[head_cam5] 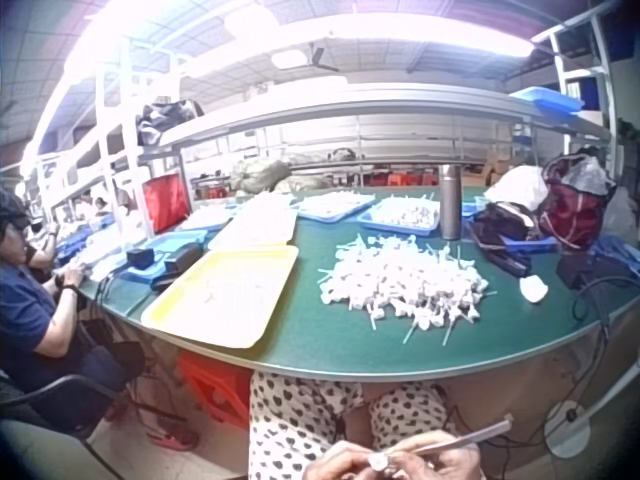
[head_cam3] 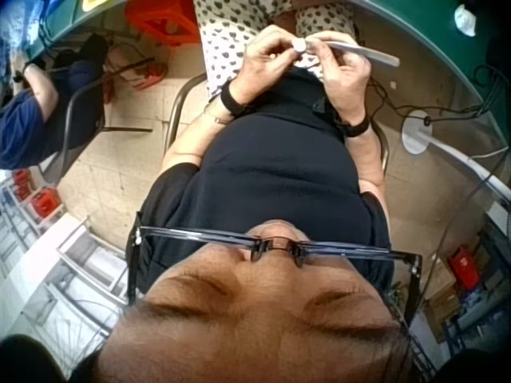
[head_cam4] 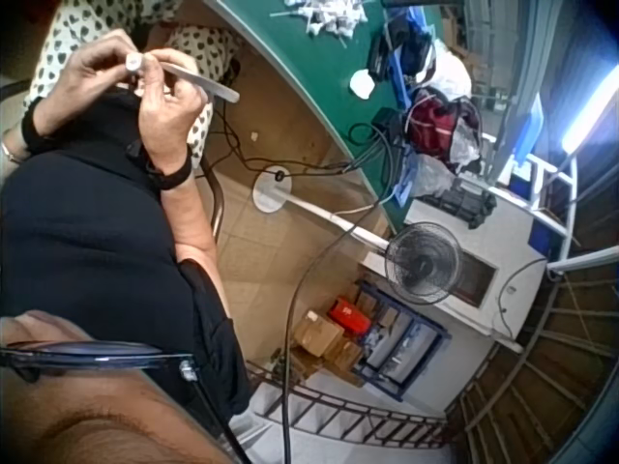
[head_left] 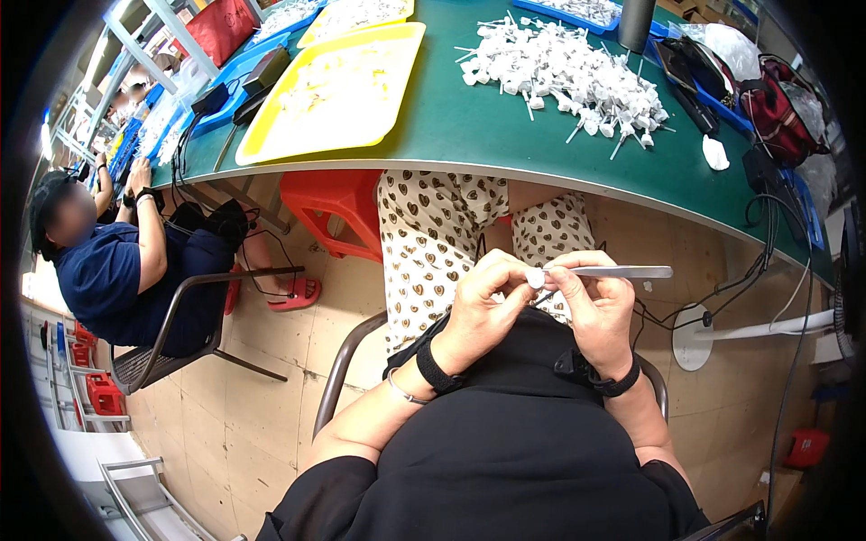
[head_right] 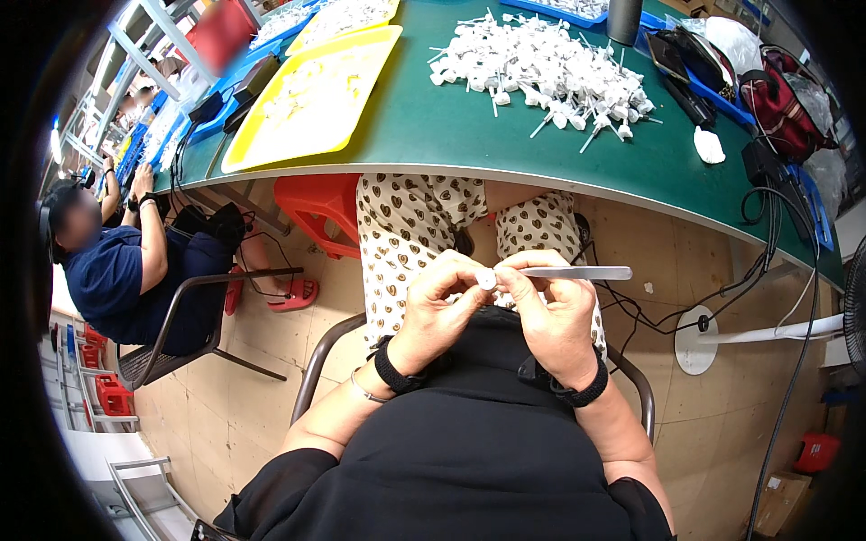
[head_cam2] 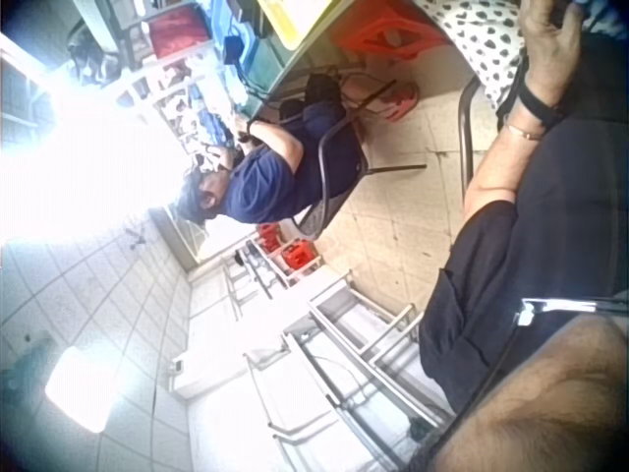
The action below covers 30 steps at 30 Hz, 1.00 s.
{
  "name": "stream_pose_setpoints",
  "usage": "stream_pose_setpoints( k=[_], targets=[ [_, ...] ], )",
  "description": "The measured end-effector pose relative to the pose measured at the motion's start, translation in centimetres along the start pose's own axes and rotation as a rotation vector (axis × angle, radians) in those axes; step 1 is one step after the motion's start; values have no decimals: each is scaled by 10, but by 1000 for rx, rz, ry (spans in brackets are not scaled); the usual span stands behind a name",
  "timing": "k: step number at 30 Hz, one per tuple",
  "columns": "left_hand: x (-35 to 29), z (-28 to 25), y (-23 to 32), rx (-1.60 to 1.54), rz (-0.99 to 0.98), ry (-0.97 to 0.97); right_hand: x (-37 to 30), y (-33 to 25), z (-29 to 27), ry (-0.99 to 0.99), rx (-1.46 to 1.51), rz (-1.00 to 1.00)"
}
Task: The person sits at a green workbench and uses tweezers to manipulate small white plastic components. They repeatedly pick up individual pieces, adjust them with the tool, and place them into a pile on the table. The task involves repetitive, precise handling of small parts in a manufacturing or assembly setting.
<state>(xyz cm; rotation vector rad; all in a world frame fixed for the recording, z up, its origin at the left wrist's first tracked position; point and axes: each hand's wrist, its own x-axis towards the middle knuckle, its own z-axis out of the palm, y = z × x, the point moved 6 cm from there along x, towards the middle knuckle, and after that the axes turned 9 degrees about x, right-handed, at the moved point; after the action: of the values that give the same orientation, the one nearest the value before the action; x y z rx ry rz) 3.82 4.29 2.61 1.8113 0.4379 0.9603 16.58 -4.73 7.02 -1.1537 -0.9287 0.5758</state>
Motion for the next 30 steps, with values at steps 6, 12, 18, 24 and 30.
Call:
stream_pose_setpoints(
  k=[6,12,18,24,30],
  targets=[
    [0,1,0,-1,17,52,-1,-1,1,-27,-35,-10],
    [2,-2,8,70,90,43,2,-12,3,-149,-181,-78],
    [2,-2,6,29,85,11,5,-13,0,-142,-118,90],
    [1,-3,-5,-149,-36,36,4,-15,-13,3,99,-10],
    [5,-13,20,177,249,153,6,-6,-14,32,133,35]
  ],
)
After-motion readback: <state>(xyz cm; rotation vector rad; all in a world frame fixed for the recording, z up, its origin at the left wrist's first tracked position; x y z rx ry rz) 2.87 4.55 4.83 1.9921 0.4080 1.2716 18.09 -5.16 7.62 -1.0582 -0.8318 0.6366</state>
